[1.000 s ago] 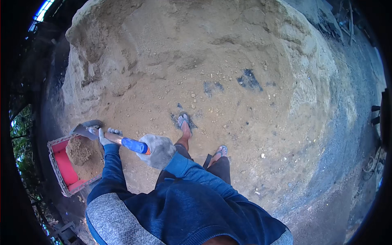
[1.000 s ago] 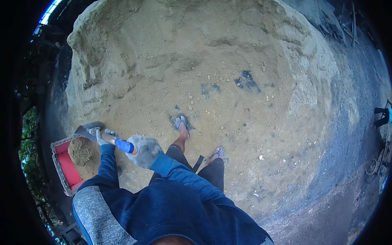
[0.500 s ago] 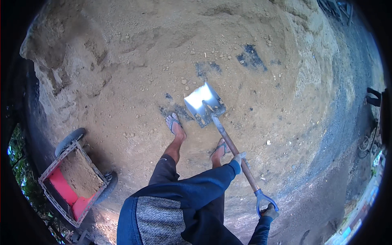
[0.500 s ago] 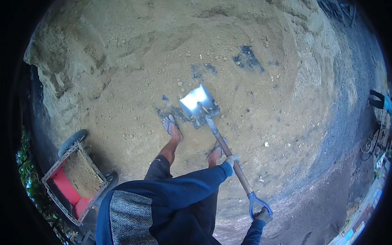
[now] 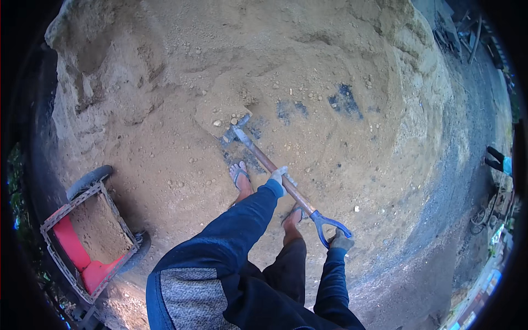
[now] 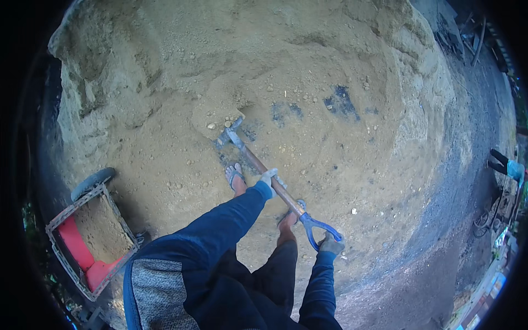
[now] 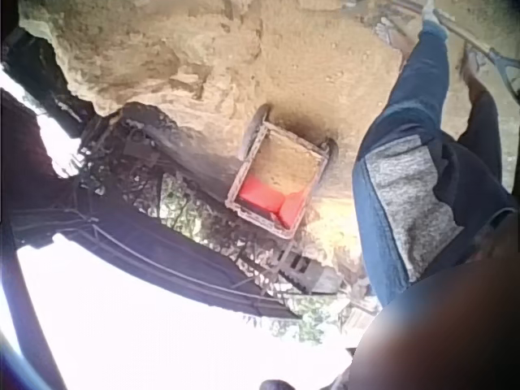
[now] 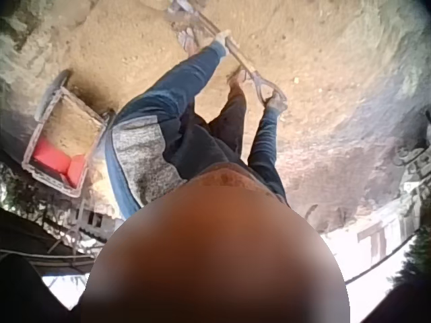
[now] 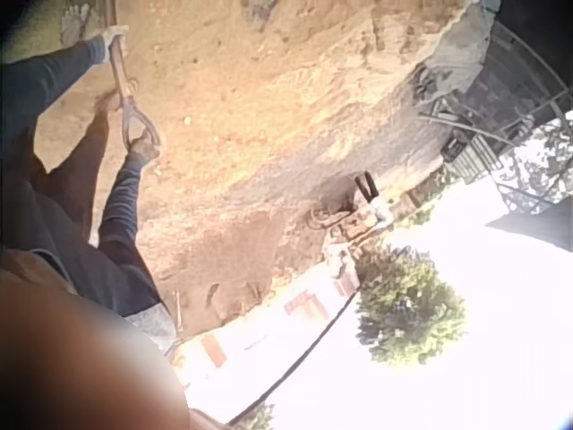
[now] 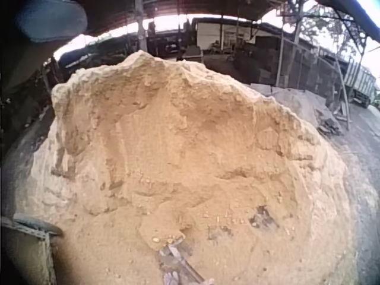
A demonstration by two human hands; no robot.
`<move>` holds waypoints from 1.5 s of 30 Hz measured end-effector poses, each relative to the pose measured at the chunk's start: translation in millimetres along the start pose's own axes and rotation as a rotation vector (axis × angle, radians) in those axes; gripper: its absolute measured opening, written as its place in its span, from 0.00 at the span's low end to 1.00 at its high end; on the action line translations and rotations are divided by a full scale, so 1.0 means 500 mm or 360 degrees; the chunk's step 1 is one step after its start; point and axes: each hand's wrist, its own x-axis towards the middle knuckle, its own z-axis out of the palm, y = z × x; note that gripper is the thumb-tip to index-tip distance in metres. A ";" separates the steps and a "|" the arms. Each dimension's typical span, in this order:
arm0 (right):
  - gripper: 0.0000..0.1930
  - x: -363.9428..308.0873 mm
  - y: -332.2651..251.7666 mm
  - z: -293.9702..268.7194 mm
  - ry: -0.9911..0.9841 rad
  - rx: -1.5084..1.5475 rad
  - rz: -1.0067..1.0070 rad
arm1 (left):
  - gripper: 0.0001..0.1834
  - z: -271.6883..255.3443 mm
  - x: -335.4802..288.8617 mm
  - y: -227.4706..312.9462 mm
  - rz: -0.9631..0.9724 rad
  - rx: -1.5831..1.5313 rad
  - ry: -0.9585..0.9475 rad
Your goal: Shovel sand from a large pile into a red cart and transport it.
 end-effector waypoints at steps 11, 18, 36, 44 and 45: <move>0.14 -0.252 -0.263 0.178 -0.1261 -0.0259 -0.1073 | 0.24 -0.220 -0.598 0.195 0.1367 -0.0725 -0.0075; 0.21 -0.461 -0.548 0.059 -0.2308 0.0030 -0.2758 | 0.11 -0.223 -0.768 0.336 0.1206 -0.0159 0.0194; 0.26 -0.338 -0.324 -0.177 -0.0347 0.0470 -0.0072 | 0.05 0.120 -0.291 -0.152 -0.0062 0.0275 -0.0025; 0.17 -0.322 -0.303 0.024 -0.0605 0.0653 0.0036 | 0.12 0.104 -0.308 0.120 0.0338 0.0422 0.0113; 0.15 -0.320 -0.314 0.042 -0.0687 0.0656 0.0069 | 0.12 0.113 -0.284 0.142 0.0370 0.0521 0.0186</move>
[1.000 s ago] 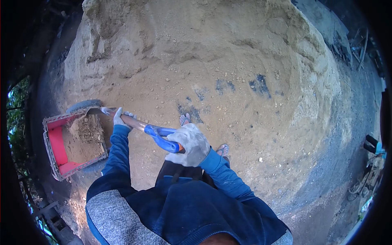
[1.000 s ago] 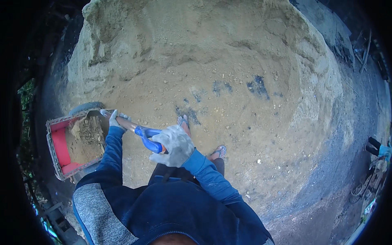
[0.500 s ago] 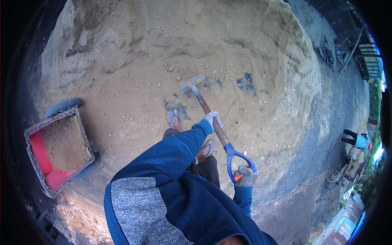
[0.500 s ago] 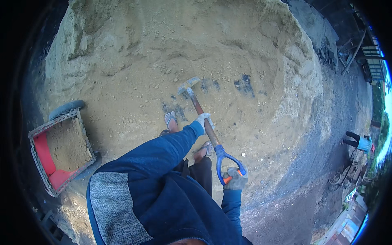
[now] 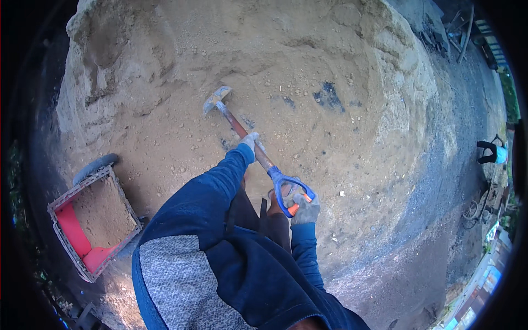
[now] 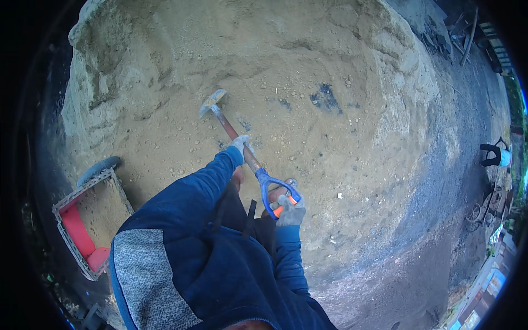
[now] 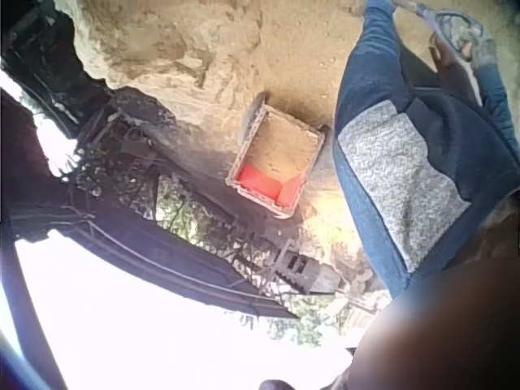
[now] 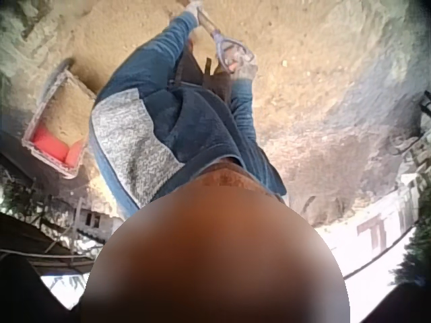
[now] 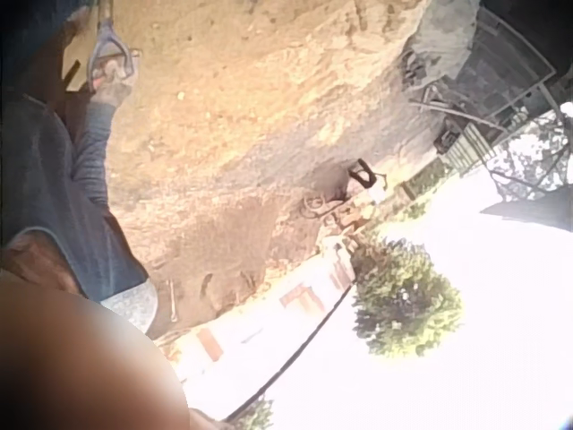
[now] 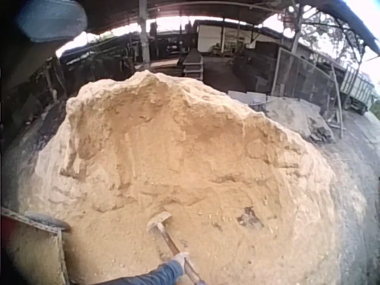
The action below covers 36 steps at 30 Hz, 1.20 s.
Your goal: Shovel sand from a large pile into a red cart and transport it.
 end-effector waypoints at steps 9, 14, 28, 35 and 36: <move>0.14 -0.035 -0.131 -0.249 0.0134 -0.0254 -0.0254 | 0.07 0.081 -0.048 -0.260 -0.0251 -0.0191 -0.0297; 0.19 -0.037 -0.188 -0.287 -0.0041 -0.0244 -0.0440 | 0.14 0.168 -0.191 -0.146 -0.0189 -0.0404 -0.0374; 0.30 0.147 -0.476 0.180 -0.0337 -0.0294 -0.0955 | 0.08 0.651 -0.168 0.500 0.0359 0.0176 -0.0973; 0.29 0.320 -0.466 0.284 -0.0243 0.0086 -0.0776 | 0.04 0.785 -0.008 0.611 0.0342 0.0505 -0.0784; 0.30 0.350 -0.428 0.265 -0.0275 0.0328 -0.0725 | 0.04 0.778 0.007 0.584 0.0500 0.0621 -0.0646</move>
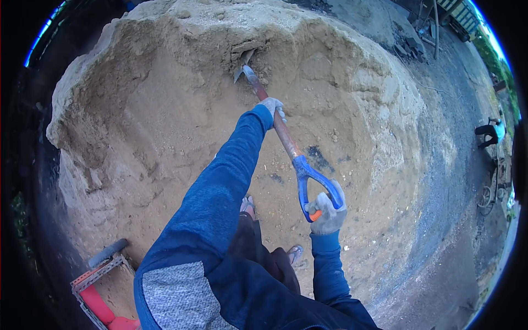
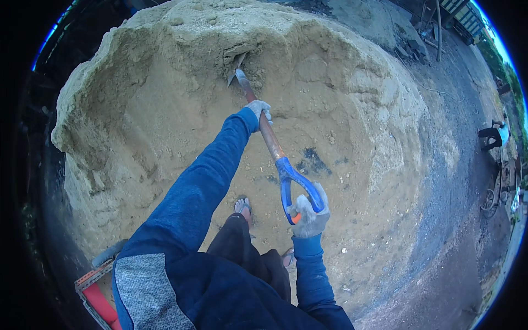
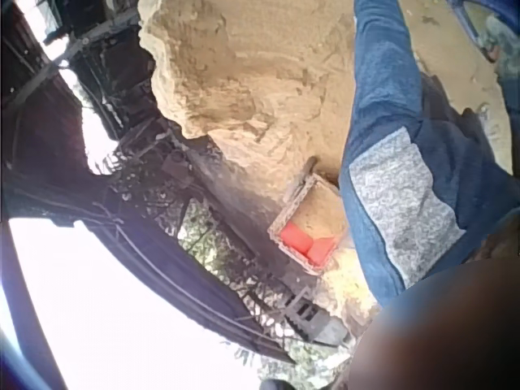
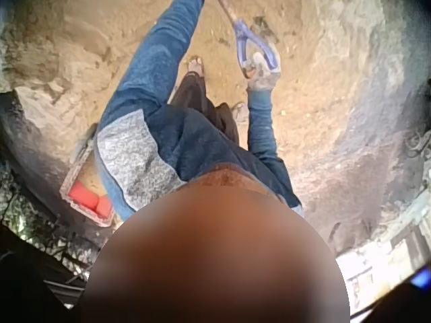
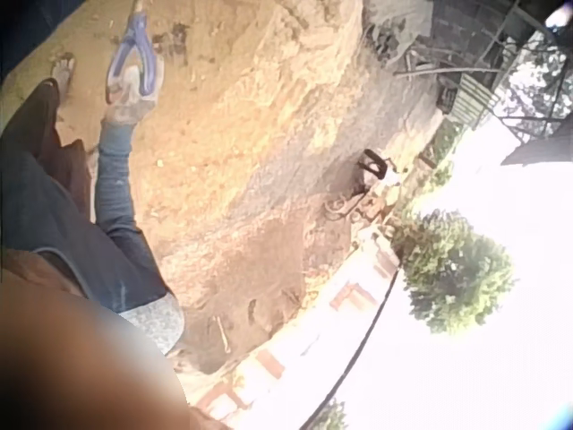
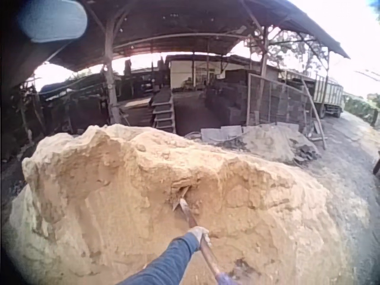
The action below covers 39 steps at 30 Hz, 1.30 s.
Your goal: Shovel sand from a large pile into a red cart and transport it.
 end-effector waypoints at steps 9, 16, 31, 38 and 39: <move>0.14 -0.267 0.154 -0.078 0.0178 0.0706 0.0647 | 0.05 -0.103 -0.082 -0.170 0.0056 0.0815 0.0199; 0.06 -0.406 0.028 -0.255 0.0241 0.0633 0.0679 | 0.07 -0.102 -0.204 -0.469 -0.0364 0.0398 0.0194; 0.26 -0.346 -0.130 -0.219 -0.0463 -0.0156 0.0083 | 0.08 -0.098 -0.537 -0.204 0.0257 -0.0382 0.0226; 0.23 -0.186 -0.051 0.086 -0.0584 -0.0266 0.0041 | 0.06 -0.237 -0.282 0.074 0.0182 -0.0109 0.0273; 0.18 -0.153 -0.003 0.033 -0.0557 0.0051 0.0274 | 0.05 -0.230 -0.269 0.039 0.0184 -0.0083 0.0310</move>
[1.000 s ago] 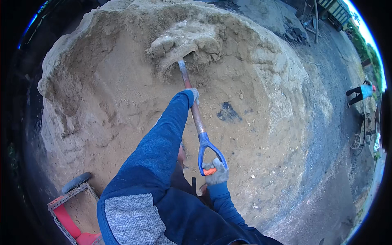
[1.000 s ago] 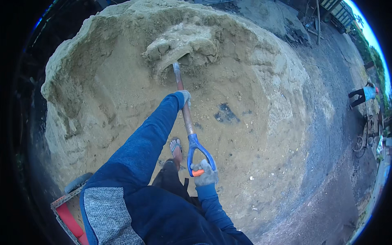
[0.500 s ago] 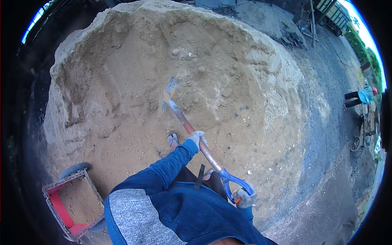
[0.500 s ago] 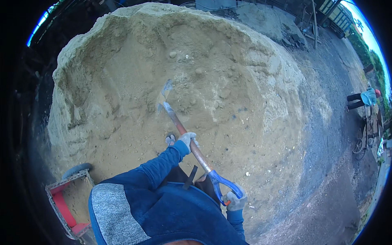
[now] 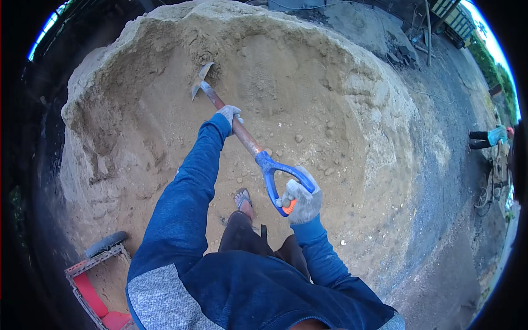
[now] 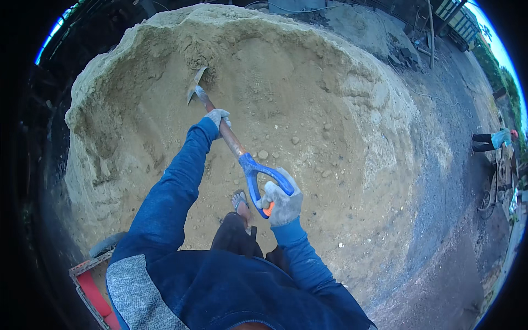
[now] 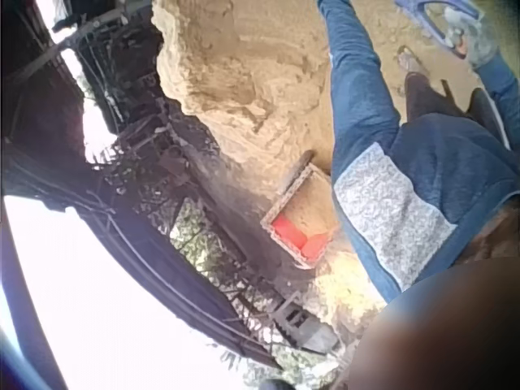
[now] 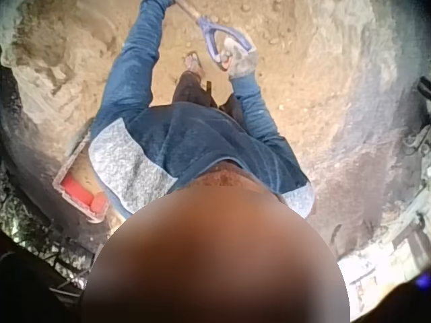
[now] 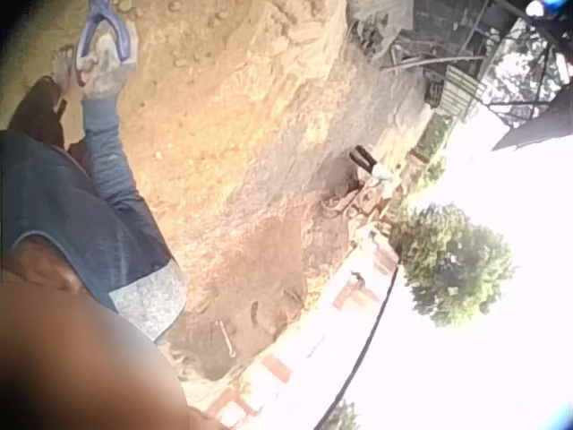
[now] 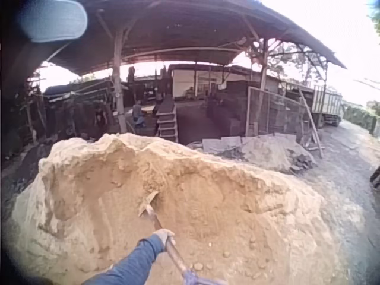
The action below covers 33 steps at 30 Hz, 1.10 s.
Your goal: Shovel sand from a large pile into a red cart and transport it.
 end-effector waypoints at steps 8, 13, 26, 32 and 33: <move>0.17 -0.262 0.046 -0.158 0.0328 0.0709 0.0284 | 0.05 0.031 -0.114 -0.304 0.0023 0.0290 -0.0077; 0.24 -0.460 -0.020 -0.385 0.0724 0.0240 0.0187 | 0.06 0.055 -0.261 -0.663 -0.0514 -0.0124 0.0190; 0.19 -0.805 0.127 -0.462 0.1224 0.0280 0.0325 | 0.08 -0.034 -0.418 -0.945 -0.0792 0.0211 0.0124; 0.09 -0.726 0.217 -0.330 0.1337 0.0814 0.0235 | 0.11 0.046 -0.319 -0.858 -0.0548 0.0555 -0.0020; 0.06 -0.708 0.225 -0.308 0.1321 0.0990 0.0248 | 0.11 0.043 -0.286 -0.874 -0.0561 0.0553 -0.0030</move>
